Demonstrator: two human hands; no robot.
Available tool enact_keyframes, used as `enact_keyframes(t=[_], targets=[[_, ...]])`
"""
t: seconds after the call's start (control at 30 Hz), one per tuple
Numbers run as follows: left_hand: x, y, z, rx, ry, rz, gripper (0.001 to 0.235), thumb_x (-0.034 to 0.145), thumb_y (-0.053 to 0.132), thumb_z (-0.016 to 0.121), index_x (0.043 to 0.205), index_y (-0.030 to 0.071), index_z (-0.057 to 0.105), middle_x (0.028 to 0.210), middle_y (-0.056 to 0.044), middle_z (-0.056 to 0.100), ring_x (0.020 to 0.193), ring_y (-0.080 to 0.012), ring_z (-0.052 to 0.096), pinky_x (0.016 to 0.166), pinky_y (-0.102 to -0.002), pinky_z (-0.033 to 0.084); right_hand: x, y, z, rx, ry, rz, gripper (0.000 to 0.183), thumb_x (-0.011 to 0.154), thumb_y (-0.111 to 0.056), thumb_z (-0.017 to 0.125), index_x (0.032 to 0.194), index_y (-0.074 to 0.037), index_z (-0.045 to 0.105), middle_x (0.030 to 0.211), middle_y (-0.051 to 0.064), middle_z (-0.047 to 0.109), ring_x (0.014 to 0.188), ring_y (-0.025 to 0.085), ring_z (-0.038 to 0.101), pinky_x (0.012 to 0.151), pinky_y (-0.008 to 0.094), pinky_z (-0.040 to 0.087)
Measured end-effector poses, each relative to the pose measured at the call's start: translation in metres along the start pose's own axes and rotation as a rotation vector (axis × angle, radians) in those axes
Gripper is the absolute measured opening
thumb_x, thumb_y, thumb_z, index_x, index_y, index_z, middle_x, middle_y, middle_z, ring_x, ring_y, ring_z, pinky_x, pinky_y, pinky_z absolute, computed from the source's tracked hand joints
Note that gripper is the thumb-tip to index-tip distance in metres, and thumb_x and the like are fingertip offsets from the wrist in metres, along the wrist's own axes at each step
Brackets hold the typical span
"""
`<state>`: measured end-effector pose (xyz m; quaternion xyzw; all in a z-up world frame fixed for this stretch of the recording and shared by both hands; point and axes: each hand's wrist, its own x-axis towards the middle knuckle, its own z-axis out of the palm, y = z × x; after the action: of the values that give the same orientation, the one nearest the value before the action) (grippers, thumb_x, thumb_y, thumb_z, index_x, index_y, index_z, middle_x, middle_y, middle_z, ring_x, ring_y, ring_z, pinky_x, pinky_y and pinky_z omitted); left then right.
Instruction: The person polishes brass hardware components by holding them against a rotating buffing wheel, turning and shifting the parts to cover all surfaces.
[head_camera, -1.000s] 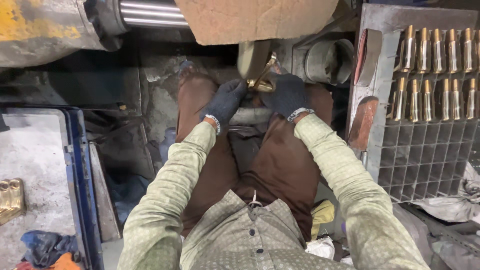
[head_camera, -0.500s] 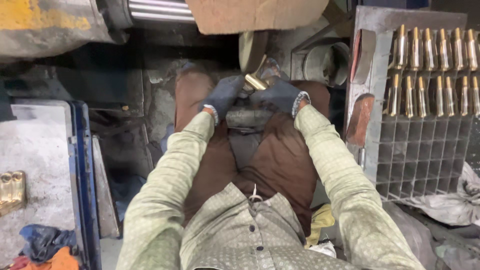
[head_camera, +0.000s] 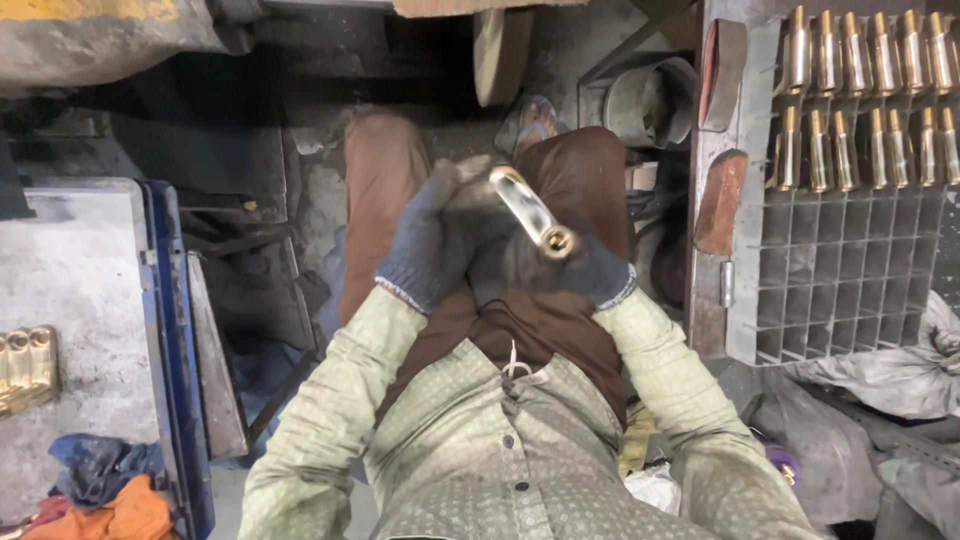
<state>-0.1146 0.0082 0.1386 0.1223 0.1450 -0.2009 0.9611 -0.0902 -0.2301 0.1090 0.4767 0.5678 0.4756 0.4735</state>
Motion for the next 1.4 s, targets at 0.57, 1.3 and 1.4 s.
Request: enact_keyframes(t=[0.57, 1.3, 1.4], targets=[[0.08, 0.028, -0.113, 0.087, 0.137, 0.26, 0.053, 0.11, 0.039, 0.047, 0.148, 0.002, 0.044, 0.13, -0.023, 0.061, 0.118, -0.0355, 0.062, 0.106, -0.048, 0.05, 0.056, -0.053, 0.117, 2.505, -0.779, 1.927, 0.036, 0.082, -0.027, 0.081, 0.105, -0.005, 0.064, 0.085, 0.002, 0.072, 0.073, 0.011, 0.068, 0.061, 0.026, 0.055], [0.017, -0.002, -0.058, 0.323, 0.311, 0.054, 0.054, 0.104, 0.052, 0.049, 0.139, 0.011, 0.052, 0.112, -0.012, 0.069, 0.091, -0.0257, 0.066, 0.08, -0.04, 0.057, 0.055, -0.018, -0.002, 2.462, 0.106, 2.269, 0.036, 0.093, -0.02, 0.074, 0.122, 0.001, 0.066, 0.106, 0.006, 0.074, 0.091, 0.012, 0.071, 0.075, 0.028, 0.06], [-0.004, -0.036, -0.035, 0.287, 0.341, -0.144, 0.052, 0.101, 0.051, 0.046, 0.128, 0.009, 0.06, 0.105, -0.007, 0.072, 0.083, -0.018, 0.069, 0.068, -0.032, 0.056, 0.072, 0.001, -0.036, 2.305, -0.102, 2.243, 0.046, 0.091, -0.027, 0.073, 0.128, -0.001, 0.064, 0.105, 0.007, 0.073, 0.086, 0.012, 0.069, 0.072, 0.028, 0.059]])
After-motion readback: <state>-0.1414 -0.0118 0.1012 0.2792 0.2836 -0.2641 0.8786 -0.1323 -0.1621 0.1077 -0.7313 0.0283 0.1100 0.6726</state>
